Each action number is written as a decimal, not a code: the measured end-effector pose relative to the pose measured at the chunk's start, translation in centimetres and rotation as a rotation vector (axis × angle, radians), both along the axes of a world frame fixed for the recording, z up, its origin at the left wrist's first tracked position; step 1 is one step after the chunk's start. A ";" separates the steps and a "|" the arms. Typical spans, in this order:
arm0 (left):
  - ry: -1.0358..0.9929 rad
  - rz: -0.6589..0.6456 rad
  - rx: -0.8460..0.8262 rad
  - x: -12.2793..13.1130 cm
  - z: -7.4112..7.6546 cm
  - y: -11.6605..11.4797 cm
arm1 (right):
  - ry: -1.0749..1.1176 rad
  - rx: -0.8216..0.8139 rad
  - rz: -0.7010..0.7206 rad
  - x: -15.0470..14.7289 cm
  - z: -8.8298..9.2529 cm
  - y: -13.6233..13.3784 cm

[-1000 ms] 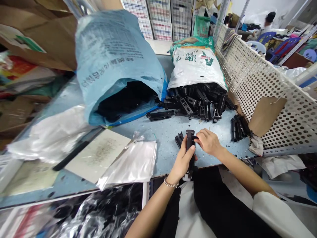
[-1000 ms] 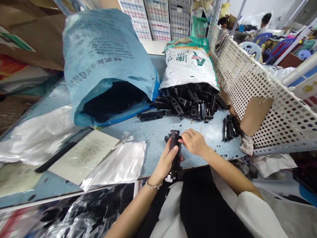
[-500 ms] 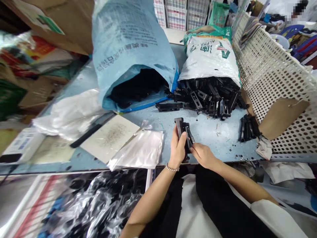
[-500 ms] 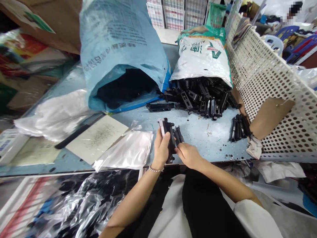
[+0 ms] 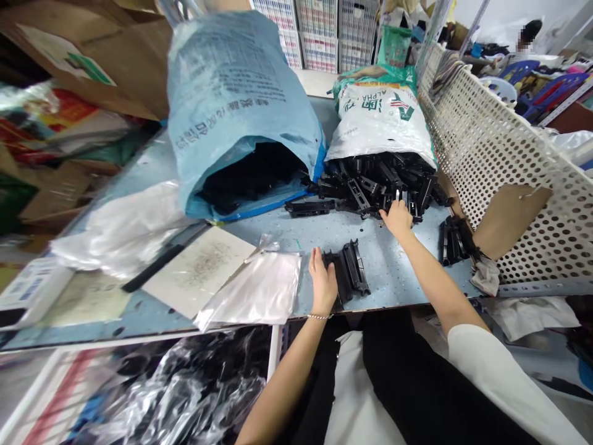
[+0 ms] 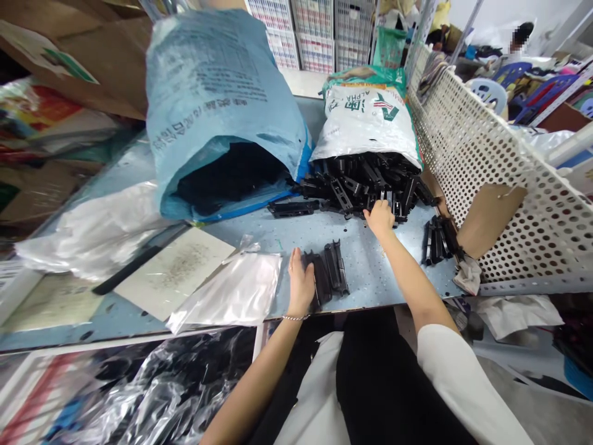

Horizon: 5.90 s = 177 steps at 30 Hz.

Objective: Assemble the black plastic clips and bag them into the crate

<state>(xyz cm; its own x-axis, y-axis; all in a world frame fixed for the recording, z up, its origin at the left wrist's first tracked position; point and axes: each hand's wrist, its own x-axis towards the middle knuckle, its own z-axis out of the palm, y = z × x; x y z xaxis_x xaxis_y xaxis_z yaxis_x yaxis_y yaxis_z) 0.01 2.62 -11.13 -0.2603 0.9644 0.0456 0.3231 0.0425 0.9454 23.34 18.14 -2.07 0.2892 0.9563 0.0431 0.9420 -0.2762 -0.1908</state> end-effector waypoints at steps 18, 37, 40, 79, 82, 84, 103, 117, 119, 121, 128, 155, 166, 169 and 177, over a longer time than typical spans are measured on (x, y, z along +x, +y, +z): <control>-0.736 -0.326 -0.206 3.4 9.6 -0.5 | 0.500 0.186 0.665 -4.3 3.1 -18.0; -0.855 -0.164 -0.281 -0.6 11.1 -1.8 | 0.492 -0.004 1.073 -8.1 2.5 -18.0; -0.680 -0.124 -0.160 -0.8 10.4 -2.4 | 0.652 -0.115 0.973 -9.1 2.1 -19.1; -0.123 -0.220 -0.033 0.3 11.3 -4.3 | 0.444 0.439 0.999 -7.3 2.3 -12.6; -0.009 -0.196 -0.018 -0.2 10.9 -3.9 | 0.737 0.207 0.799 -8.7 2.3 -14.1; 0.020 -0.202 0.003 -0.7 10.8 -3.7 | 0.766 0.154 0.780 -9.0 2.5 -14.3; 0.122 -0.297 0.006 -2.4 13.8 -3.9 | 0.846 -0.090 0.893 -7.6 6.7 -12.9; 0.125 -0.271 0.003 -2.0 13.4 -4.0 | 0.649 -0.024 0.991 -7.0 7.4 -12.4; 0.134 -0.269 0.020 -1.8 13.5 -4.0 | 0.683 0.012 1.007 -7.3 7.4 -12.5; 0.162 -0.258 0.049 -1.7 13.3 -3.9 | 0.808 -0.026 0.938 -7.8 6.8 -12.9; 0.048 -0.257 -0.051 -2.3 13.2 -3.6 | 0.540 -0.013 1.024 -7.3 6.4 -12.8; -0.032 -0.169 -0.063 -2.7 11.0 -2.8 | 0.847 -0.197 0.816 -9.0 4.1 -13.3; 0.131 -0.227 -0.075 -2.5 12.9 -3.4 | 0.753 -0.157 0.921 -9.1 4.9 -12.0; 0.102 -0.214 -0.039 -2.7 12.0 -2.9 | 0.963 -0.406 0.785 -9.5 4.4 -12.6; -0.242 -0.012 -0.039 -3.6 11.4 -1.3 | 0.224 -0.066 1.292 -9.8 2.8 -17.2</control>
